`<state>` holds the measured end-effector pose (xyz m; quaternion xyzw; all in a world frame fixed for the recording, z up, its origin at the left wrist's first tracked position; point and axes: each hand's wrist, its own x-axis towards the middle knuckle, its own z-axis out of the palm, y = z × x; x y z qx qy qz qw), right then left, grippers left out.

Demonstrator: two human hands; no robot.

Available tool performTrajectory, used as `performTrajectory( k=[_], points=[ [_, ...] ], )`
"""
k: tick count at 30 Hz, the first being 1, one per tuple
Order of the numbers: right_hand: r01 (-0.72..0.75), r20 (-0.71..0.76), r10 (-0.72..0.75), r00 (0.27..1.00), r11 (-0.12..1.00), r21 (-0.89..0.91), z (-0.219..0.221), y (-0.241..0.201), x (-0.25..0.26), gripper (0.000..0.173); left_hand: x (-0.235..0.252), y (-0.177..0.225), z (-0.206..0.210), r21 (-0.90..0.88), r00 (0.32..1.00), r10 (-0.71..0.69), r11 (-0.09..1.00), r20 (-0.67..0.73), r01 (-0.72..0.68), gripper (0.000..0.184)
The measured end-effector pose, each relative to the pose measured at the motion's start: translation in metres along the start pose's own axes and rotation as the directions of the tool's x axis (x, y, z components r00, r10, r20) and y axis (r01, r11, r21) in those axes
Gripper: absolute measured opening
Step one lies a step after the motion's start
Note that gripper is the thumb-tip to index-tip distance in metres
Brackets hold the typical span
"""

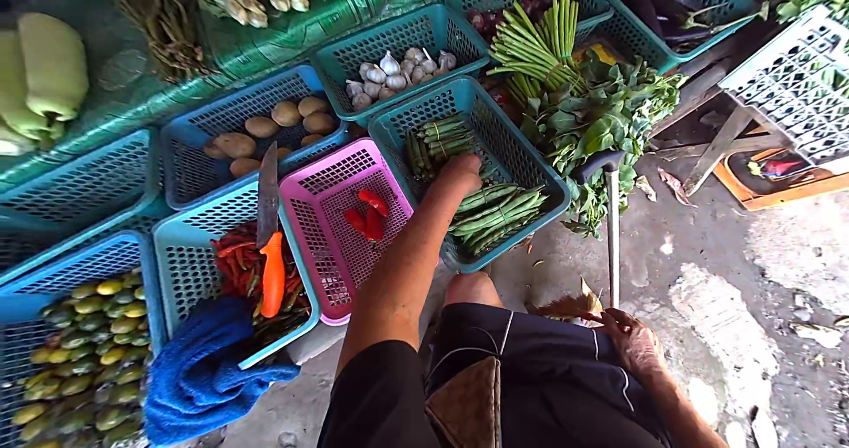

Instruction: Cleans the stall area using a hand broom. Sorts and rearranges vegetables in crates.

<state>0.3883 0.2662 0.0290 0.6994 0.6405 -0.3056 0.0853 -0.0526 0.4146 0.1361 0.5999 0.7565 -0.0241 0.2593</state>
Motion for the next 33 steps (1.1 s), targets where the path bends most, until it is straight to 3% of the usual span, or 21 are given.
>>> performTrajectory(
  k=[3, 5, 8, 11, 15, 18, 21, 24, 26, 28, 31, 33],
  points=[
    [0.006, -0.011, -0.006, 1.000, 1.000, 0.003, -0.001, 0.000, -0.002, 0.037, -0.005, 0.000, -0.004, -0.069, 0.996, -0.002, 0.998, -0.090, -0.004, 0.043],
    [0.010, -0.008, -0.010, 1.000, 1.000, 0.009, 0.000, 0.001, -0.002, 0.037, -0.013, -0.002, -0.016, -0.150, 0.973, -0.069, 0.988, -0.221, 0.036, 0.043],
    [0.013, -0.013, -0.013, 1.000, 1.000, 0.004, 0.000, 0.001, -0.001, 0.038, -0.021, -0.015, -0.040, -0.203, 0.874, -0.127, 0.979, -0.470, 0.033, 0.044],
    [0.015, -0.001, -0.015, 1.000, 1.000, -0.010, 0.000, -0.001, -0.001, 0.038, -0.019, -0.030, -0.056, -0.153, 0.820, -0.189, 0.980, -0.540, 0.125, 0.045],
    [0.019, -0.020, -0.019, 1.000, 1.000, 0.013, 0.001, 0.000, -0.001, 0.039, -0.005, -0.063, -0.045, -0.111, 0.874, -0.223, 0.975, -0.432, 0.193, 0.066],
    [0.026, -0.025, -0.025, 0.999, 0.999, 0.038, 0.002, 0.004, -0.003, 0.039, -0.015, -0.057, -0.048, -0.169, 0.872, -0.246, 0.967, -0.424, 0.190, 0.073],
    [0.025, -0.016, -0.024, 1.000, 0.999, 0.040, 0.000, 0.004, -0.002, 0.040, -0.048, -0.024, -0.040, -0.139, 0.885, -0.019, 0.989, -0.466, -0.051, 0.081],
    [0.019, 0.006, -0.019, 1.000, 1.000, 0.018, -0.001, 0.000, 0.001, 0.040, -0.072, 0.018, -0.004, -0.005, 0.960, 0.226, 0.973, -0.166, -0.230, 0.115],
    [0.022, 0.013, -0.022, 1.000, 1.000, 0.008, -0.001, -0.001, 0.001, 0.039, -0.075, 0.032, 0.015, 0.082, 0.977, 0.213, 0.974, 0.000, -0.212, 0.116],
    [0.014, 0.006, -0.014, 1.000, 1.000, 0.006, 0.000, 0.000, 0.000, 0.039, -0.073, 0.039, 0.016, 0.126, 0.984, 0.174, 0.976, 0.041, -0.178, 0.118],
    [0.016, -0.015, -0.016, 1.000, 1.000, 0.017, 0.001, 0.004, -0.003, 0.039, -0.075, 0.051, 0.014, 0.179, 0.984, 0.174, 0.968, 0.021, -0.175, 0.116],
    [0.022, -0.027, -0.021, 0.999, 0.999, 0.029, 0.001, 0.005, -0.004, 0.039, -0.069, 0.044, 0.011, 0.149, 0.983, 0.173, 0.976, -0.067, -0.161, 0.113]
  ],
)
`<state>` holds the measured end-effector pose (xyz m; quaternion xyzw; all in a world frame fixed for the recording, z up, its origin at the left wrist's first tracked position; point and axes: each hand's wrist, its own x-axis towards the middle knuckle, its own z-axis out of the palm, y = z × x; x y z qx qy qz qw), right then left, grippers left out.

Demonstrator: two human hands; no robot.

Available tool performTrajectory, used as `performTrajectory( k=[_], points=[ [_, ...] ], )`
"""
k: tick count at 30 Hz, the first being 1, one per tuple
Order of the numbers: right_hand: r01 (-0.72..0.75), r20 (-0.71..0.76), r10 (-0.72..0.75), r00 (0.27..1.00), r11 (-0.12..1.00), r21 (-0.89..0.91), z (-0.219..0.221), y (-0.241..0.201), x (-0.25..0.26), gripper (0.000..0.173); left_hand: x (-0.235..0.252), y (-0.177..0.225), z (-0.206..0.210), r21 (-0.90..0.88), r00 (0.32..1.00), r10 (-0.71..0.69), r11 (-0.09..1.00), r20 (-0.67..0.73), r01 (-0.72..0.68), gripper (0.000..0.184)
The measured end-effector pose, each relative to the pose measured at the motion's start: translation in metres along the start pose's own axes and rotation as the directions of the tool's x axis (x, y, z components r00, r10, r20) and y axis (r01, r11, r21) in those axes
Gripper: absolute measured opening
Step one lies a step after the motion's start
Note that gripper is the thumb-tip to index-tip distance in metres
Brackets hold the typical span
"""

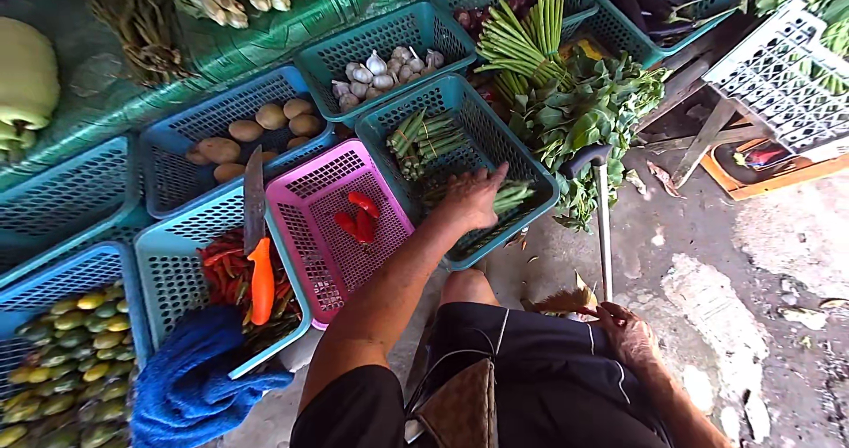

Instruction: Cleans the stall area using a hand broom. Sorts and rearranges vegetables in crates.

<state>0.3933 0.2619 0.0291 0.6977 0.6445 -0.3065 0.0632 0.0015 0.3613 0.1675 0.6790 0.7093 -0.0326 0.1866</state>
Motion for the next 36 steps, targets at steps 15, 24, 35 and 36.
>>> performTrajectory(
  k=[15, 24, 35, 36],
  points=[
    [0.010, -0.006, -0.010, 1.000, 1.000, 0.028, 0.000, 0.003, -0.001, 0.039, 0.029, -0.028, -0.007, -0.096, 0.994, -0.106, 0.990, 0.010, 0.106, 0.111],
    [-0.002, -0.004, 0.002, 1.000, 1.000, 0.009, -0.001, -0.001, -0.002, 0.039, -0.014, -0.017, -0.005, 0.053, 0.970, 0.121, 0.992, -0.210, -0.112, 0.090],
    [0.002, 0.002, -0.002, 1.000, 1.000, -0.006, 0.001, -0.002, 0.001, 0.039, -0.025, -0.007, 0.028, 0.369, 0.978, 0.202, 0.914, -0.055, -0.168, 0.024],
    [0.008, -0.006, -0.008, 1.000, 1.000, -0.002, 0.001, -0.002, 0.001, 0.039, -0.024, -0.006, 0.031, 0.423, 0.976, 0.210, 0.891, -0.059, -0.166, 0.027]
  ],
)
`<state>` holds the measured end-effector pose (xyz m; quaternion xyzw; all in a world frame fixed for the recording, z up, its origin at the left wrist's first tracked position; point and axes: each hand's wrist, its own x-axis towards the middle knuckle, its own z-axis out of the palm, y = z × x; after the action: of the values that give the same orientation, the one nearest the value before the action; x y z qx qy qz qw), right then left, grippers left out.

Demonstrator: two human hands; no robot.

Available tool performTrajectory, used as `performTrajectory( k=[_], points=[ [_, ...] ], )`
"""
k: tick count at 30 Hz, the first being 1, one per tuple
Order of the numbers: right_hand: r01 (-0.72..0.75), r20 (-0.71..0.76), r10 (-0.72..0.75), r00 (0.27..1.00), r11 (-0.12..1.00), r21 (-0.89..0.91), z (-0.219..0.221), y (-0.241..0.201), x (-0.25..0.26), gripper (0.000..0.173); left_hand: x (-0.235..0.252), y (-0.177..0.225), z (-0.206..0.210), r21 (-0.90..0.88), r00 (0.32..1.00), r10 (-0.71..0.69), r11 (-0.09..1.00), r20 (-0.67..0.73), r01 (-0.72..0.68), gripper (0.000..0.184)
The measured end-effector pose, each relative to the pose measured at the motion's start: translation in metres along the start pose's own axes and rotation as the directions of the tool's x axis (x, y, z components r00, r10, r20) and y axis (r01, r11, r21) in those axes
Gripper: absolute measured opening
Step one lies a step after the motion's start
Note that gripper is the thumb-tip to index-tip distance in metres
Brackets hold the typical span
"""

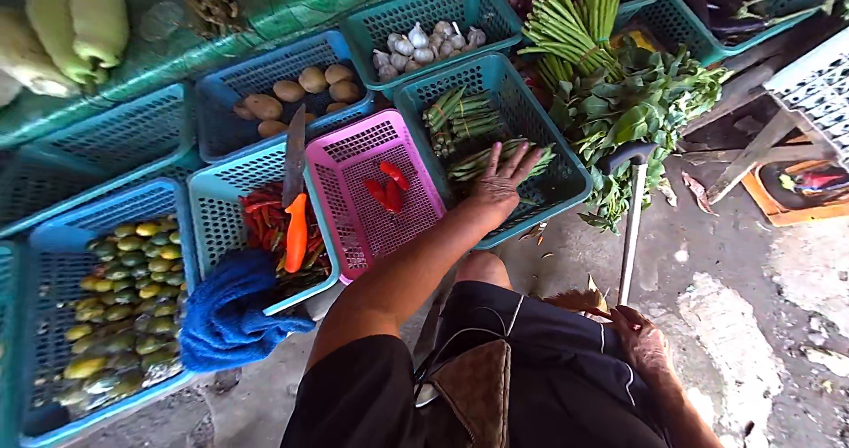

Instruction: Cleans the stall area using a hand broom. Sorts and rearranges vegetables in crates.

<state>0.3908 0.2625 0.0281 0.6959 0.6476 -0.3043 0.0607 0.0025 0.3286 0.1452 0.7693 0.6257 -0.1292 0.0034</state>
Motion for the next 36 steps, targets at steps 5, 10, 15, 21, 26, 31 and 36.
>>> performTrajectory(
  k=[5, 10, 15, 21, 26, 31, 36],
  points=[
    [0.002, -0.026, -0.002, 1.000, 1.000, -0.014, -0.001, -0.004, -0.004, 0.039, 0.002, -0.001, 0.000, -0.010, 0.999, 0.032, 0.999, -0.032, -0.032, 0.034],
    [0.053, -0.067, -0.054, 0.996, 0.998, -0.019, 0.005, 0.004, -0.005, 0.043, 0.000, -0.005, 0.001, -0.080, 0.989, 0.070, 0.994, -0.130, -0.081, 0.025],
    [0.095, -0.058, -0.093, 0.994, 0.995, 0.034, 0.003, 0.007, -0.009, 0.041, -0.016, -0.011, -0.020, -0.514, 0.945, -0.130, 0.857, -0.301, -0.046, 0.023],
    [0.070, -0.063, -0.069, 0.996, 0.997, 0.019, 0.006, 0.001, -0.012, 0.043, -0.075, -0.041, -0.045, -0.747, 0.916, -0.262, 0.662, -0.303, -0.058, 0.020],
    [0.044, -0.054, -0.044, 0.998, 0.999, -0.001, 0.003, -0.005, -0.017, 0.044, -0.149, -0.064, -0.035, -0.824, 0.860, -0.395, 0.564, -0.322, -0.050, 0.018],
    [0.032, -0.041, -0.033, 0.999, 0.999, -0.033, 0.002, -0.012, -0.019, 0.045, -0.238, -0.102, -0.001, -0.915, 0.665, -0.722, 0.376, -0.192, 0.145, 0.016],
    [0.070, -0.027, -0.072, 0.997, 0.995, -0.074, 0.002, -0.016, -0.019, 0.045, -0.305, -0.099, 0.018, -0.972, 0.516, -0.856, 0.131, -0.013, 0.193, 0.021]
  ],
)
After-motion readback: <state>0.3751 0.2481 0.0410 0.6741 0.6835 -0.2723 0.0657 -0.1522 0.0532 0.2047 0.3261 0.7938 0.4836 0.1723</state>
